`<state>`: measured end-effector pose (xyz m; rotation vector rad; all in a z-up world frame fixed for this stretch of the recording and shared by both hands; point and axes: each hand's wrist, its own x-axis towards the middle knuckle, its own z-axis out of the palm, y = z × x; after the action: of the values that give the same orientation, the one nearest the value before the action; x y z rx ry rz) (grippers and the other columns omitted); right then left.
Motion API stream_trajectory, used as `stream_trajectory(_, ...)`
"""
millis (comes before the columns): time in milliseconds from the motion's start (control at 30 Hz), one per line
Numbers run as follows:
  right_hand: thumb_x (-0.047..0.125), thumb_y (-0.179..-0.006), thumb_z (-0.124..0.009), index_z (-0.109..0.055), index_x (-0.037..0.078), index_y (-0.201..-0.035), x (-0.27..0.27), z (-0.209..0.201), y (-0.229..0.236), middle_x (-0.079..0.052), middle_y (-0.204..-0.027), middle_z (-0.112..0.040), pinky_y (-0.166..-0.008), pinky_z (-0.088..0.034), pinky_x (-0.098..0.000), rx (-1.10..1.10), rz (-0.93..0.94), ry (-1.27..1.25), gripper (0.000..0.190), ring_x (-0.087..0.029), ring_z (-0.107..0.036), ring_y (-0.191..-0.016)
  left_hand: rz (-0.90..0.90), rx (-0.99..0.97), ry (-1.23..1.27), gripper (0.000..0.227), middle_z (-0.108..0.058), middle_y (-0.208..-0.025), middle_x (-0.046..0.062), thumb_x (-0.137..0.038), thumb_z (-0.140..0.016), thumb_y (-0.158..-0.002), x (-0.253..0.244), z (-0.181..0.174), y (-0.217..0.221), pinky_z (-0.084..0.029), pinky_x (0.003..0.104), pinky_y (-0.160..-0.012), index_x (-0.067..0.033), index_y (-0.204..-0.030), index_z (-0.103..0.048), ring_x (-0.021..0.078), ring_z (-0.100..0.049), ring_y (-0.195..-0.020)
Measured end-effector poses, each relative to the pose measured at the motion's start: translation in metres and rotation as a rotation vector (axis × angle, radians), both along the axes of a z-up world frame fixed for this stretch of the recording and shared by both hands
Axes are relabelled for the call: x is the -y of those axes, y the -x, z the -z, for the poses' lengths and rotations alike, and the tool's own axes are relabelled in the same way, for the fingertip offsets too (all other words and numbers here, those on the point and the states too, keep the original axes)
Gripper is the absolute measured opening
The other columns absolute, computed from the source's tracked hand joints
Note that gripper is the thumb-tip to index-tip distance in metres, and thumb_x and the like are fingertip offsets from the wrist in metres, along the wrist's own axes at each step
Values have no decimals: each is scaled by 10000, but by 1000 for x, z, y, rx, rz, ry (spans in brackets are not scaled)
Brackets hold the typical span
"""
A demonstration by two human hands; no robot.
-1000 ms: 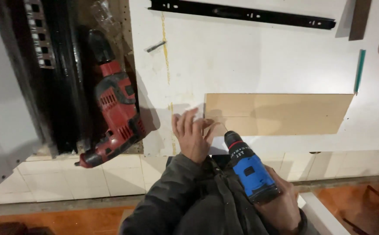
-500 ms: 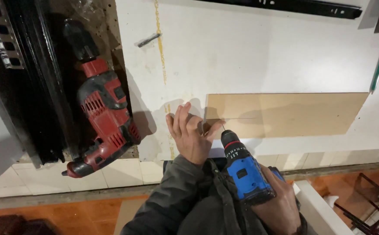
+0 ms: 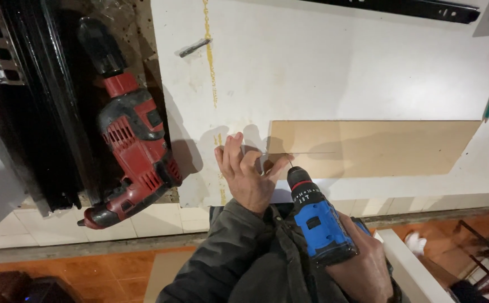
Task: Measuring, marking, and drilling a wooden board for hardware installation.
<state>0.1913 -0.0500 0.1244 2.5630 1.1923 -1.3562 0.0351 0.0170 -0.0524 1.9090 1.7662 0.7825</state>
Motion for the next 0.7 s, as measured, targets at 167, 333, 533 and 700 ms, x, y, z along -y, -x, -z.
stream_trajectory(167,120,-602,-899,-652,121,-1282,1,1,-1,-186,-946,-757,-721,-599,-430,55,14,107,723,-391,-743,-917,10,-26,3,768,-440,-1469,178,-518,-956,-783,0,-1,-1,-247,635,-1254,-140,-1194,-428,394,-411,-1434)
stream_trajectory(333,67,-541,-831,-630,55,-1222,10,5,-6,-202,-920,-748,-663,-601,-406,19,13,-18,709,-386,-755,-865,-3,-6,28,731,-445,-1492,167,-492,-956,-794,0,-4,-1,-243,611,-1274,-141,-1193,-453,375,-401,-1463)
stream_trajectory(533,88,-641,-832,-684,114,-1159,-8,-3,-3,-201,-819,-745,-668,-591,-407,62,44,123,539,-394,-747,-870,32,-13,30,714,-429,-1523,185,-495,-941,-827,1,-2,1,-215,605,-1267,-134,-1214,-462,397,-382,-1463)
stream_trajectory(700,163,-673,-866,-690,135,-1115,-30,-11,-5,-188,-815,-751,-667,-584,-426,78,15,125,476,-394,-752,-833,177,37,49,550,-452,-1540,162,-333,-874,-919,19,-2,13,-206,605,-1287,-110,-1271,-515,354,-379,-1498)
